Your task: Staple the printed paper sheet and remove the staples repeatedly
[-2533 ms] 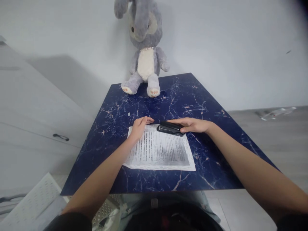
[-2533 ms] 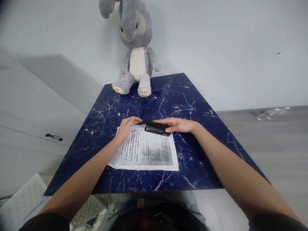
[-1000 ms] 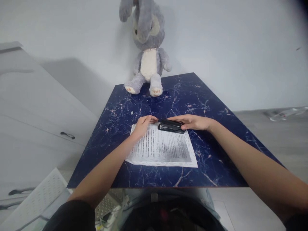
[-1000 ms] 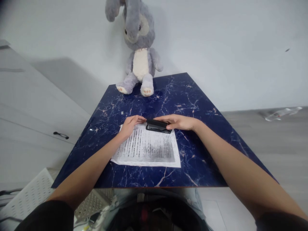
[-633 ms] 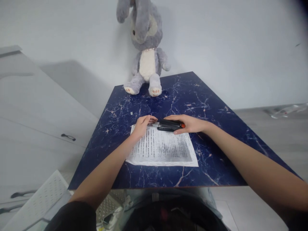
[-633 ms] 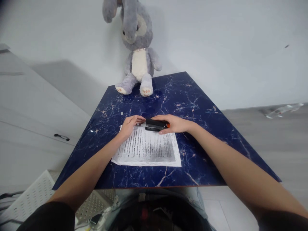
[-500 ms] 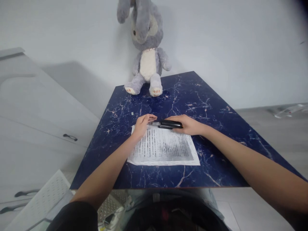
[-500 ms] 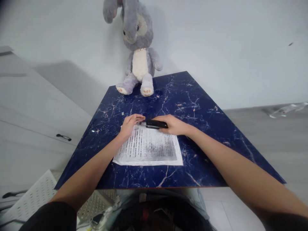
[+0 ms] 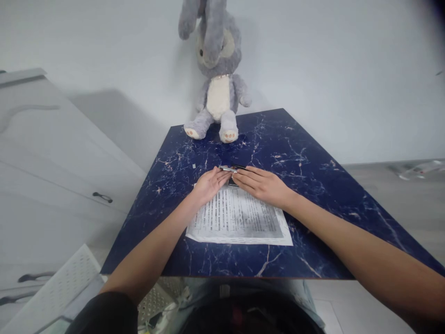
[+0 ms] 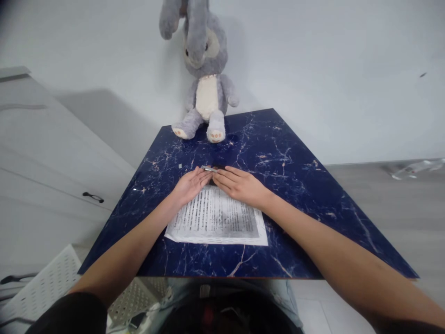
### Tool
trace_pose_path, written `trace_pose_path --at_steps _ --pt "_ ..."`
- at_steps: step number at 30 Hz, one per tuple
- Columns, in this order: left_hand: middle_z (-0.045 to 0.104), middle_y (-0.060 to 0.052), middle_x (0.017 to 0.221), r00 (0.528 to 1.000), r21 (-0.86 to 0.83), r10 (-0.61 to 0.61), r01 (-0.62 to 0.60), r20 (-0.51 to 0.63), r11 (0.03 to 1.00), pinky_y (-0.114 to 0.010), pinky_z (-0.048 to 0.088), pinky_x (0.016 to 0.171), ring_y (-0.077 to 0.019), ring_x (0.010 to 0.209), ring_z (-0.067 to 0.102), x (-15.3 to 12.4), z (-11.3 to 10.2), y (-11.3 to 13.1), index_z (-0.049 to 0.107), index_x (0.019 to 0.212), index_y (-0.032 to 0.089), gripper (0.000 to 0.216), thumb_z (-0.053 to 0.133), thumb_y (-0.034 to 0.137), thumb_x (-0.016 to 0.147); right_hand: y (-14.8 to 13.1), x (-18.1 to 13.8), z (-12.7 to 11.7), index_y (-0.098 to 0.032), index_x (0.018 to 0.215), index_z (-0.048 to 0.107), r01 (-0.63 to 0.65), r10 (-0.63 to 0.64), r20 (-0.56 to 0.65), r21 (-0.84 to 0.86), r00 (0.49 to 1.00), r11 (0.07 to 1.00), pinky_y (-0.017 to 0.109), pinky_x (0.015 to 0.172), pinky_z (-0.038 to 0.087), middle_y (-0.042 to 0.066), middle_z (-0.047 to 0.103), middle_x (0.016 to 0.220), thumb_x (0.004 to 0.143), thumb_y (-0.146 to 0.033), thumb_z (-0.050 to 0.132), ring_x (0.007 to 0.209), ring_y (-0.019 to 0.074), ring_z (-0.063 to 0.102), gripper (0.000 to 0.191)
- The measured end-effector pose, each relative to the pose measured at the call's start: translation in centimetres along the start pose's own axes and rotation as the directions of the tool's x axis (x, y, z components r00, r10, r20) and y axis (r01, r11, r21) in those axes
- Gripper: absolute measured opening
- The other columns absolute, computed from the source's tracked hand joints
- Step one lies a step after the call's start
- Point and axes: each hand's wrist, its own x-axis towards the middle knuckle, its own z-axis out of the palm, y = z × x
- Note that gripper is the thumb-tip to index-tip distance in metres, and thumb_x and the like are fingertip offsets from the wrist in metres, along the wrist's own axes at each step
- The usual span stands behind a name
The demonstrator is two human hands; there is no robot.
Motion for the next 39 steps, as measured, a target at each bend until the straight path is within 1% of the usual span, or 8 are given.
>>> trace_pose_path --at_steps 5,14,19,22,25,30,35,39 --pt "0.075 -0.013 0.116 0.998 0.053 0.047 -0.049 0.043 0.997 -0.036 0.047 0.118 -0.0206 0.12 0.07 -0.3 0.3 -0.1 0.075 0.101 0.013 0.012 0.065 0.021 0.098 -0.3 0.0 -0.1 -0.031 0.161 0.036 0.018 -0.017 0.012 -0.026 1.0 1.0 0.053 0.123 0.045 0.003 0.053 0.155 0.101 0.0 0.051 0.144 0.0256 0.051 0.069" --pt "0.078 -0.008 0.1 0.996 0.134 0.08 -0.076 -0.025 0.988 -0.032 0.053 0.107 -0.0148 0.097 0.073 -0.3 -0.1 -0.5 0.078 0.093 0.013 0.009 0.079 0.016 0.084 -1.0 0.3 -0.4 -0.028 0.157 0.044 0.038 -0.037 0.034 -0.046 0.999 0.998 0.055 0.121 0.047 0.005 0.057 0.151 0.101 0.0 0.051 0.142 0.0268 0.054 0.064" --pt "0.078 -0.01 0.099 0.996 0.117 0.062 -0.055 -0.063 0.992 -0.036 0.054 0.105 -0.0185 0.098 0.074 -0.3 0.1 -0.1 0.077 0.091 0.013 0.009 0.074 0.015 0.083 -0.6 0.0 -0.7 -0.033 0.153 0.05 -0.07 0.071 -0.025 0.051 0.997 0.996 0.057 0.122 0.044 0.002 0.059 0.15 0.098 0.0 0.051 0.141 0.0266 0.056 0.064" --pt "0.076 -0.01 0.094 0.994 0.058 0.032 -0.026 -0.104 0.998 -0.039 0.055 0.101 -0.0194 0.093 0.072 -0.3 0.1 0.3 0.075 0.095 0.014 0.017 0.065 0.014 0.081 -0.2 -0.4 -0.7 -0.03 0.145 0.062 -0.209 0.227 -0.18 0.114 0.957 0.971 0.056 0.117 0.048 0.004 0.067 0.142 0.091 -0.003 0.055 0.132 0.0284 0.063 0.061" --pt "0.069 -0.009 0.085 0.995 0.0 0.005 -0.005 -0.102 1.0 -0.034 0.057 0.087 -0.0169 0.081 0.067 -0.2 -0.1 0.7 0.072 0.092 0.014 0.018 0.057 0.017 0.082 0.5 -0.9 -0.5 -0.03 0.134 0.071 -0.358 0.45 -0.232 0.349 0.862 0.866 0.053 0.105 0.058 0.004 0.074 0.128 0.084 -0.013 0.064 0.115 0.0294 0.072 0.053" --pt "0.048 0.001 0.069 1.0 -0.005 -0.005 0.005 0.007 1.0 -0.024 0.035 0.051 -0.009 0.055 0.042 -0.5 0.1 0.7 0.067 0.089 0.017 0.013 0.066 0.03 0.092 2.2 -1.9 0.7 -0.023 0.121 0.078 -0.407 0.687 -0.069 0.762 0.724 0.504 0.055 0.102 0.058 0.007 0.079 0.114 0.071 -0.033 0.088 0.104 0.0315 0.075 0.052" --pt "0.037 0.004 0.065 0.989 0.146 0.009 -0.03 0.145 0.989 -0.025 0.028 0.051 -0.0086 0.055 0.035 -1.3 0.5 0.3 0.07 0.101 0.018 0.028 0.077 0.042 0.09 3.0 -2.2 1.0 -0.026 0.118 0.079 -0.353 0.639 0.047 0.863 0.768 0.361 0.054 0.101 0.058 0.005 0.08 0.105 0.066 -0.034 0.094 0.1 0.0283 0.075 0.055" --pt "0.04 0.006 0.067 0.977 0.331 0.02 -0.092 0.214 0.939 -0.027 0.026 0.054 -0.0086 0.054 0.032 -1.4 0.5 -0.3 0.068 0.104 0.022 0.037 0.083 0.048 0.083 2.1 -1.5 0.2 -0.03 0.116 0.08 -0.282 0.497 0.025 0.847 0.867 0.45 0.05 0.103 0.056 0.006 0.074 0.12 0.071 -0.034 0.093 0.11 0.027 0.069 0.046"
